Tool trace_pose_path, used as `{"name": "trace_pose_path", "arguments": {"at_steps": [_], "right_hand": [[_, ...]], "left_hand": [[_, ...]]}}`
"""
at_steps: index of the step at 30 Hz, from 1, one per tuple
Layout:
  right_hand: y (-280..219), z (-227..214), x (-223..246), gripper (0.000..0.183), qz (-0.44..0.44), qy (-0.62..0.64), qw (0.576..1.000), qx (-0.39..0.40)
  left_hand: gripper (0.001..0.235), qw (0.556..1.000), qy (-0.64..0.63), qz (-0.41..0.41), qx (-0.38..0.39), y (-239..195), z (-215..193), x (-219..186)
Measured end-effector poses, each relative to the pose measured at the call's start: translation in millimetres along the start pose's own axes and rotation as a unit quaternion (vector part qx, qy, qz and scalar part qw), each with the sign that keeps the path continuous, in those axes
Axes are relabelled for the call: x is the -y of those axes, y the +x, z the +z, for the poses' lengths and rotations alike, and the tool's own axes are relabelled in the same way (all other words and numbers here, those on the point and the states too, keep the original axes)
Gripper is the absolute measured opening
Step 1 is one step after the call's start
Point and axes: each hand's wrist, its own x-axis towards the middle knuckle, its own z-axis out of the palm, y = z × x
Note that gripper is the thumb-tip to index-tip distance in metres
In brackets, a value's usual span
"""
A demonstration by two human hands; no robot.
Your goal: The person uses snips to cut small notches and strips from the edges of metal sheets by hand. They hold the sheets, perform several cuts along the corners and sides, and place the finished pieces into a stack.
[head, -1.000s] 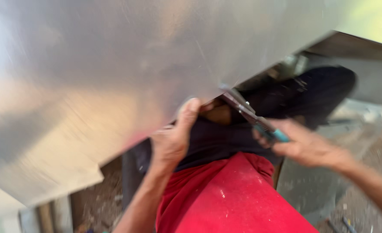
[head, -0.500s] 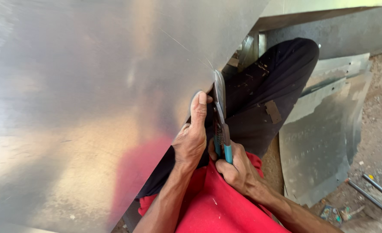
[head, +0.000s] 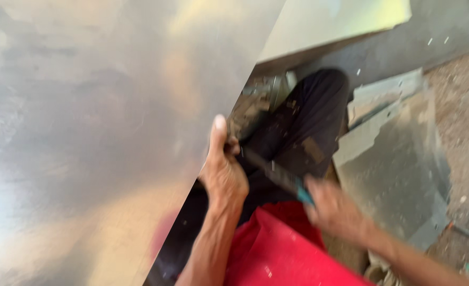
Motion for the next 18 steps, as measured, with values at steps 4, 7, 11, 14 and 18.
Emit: {"name": "trace_pose_path", "arguments": {"at_steps": [4,7,11,14,18], "right_hand": [[-23,-18,3,0.031,0.245,0.019,0.891,0.381],[4,-40,6,0.030,0.283,-0.003,0.816,0.504],[69,-16,-10,0.025,0.242,0.041,0.953,0.175],[125,35,-35,0.021,0.109,-0.017,0.993,0.046],[185,72,-57,0.030,0.080,0.008,0.984,0.157]], "left_hand": [[0.034,0.946,0.265,0.180,0.050,27,-31,31],[0.036,0.785,0.532,0.312,0.062,36,-70,23],[0.041,0.696,0.627,0.342,0.066,25,-57,-4],[0.038,0.881,0.438,0.177,0.015,-1,-16,-28],[0.044,0.943,0.313,0.099,0.057,-36,37,-61]]}}
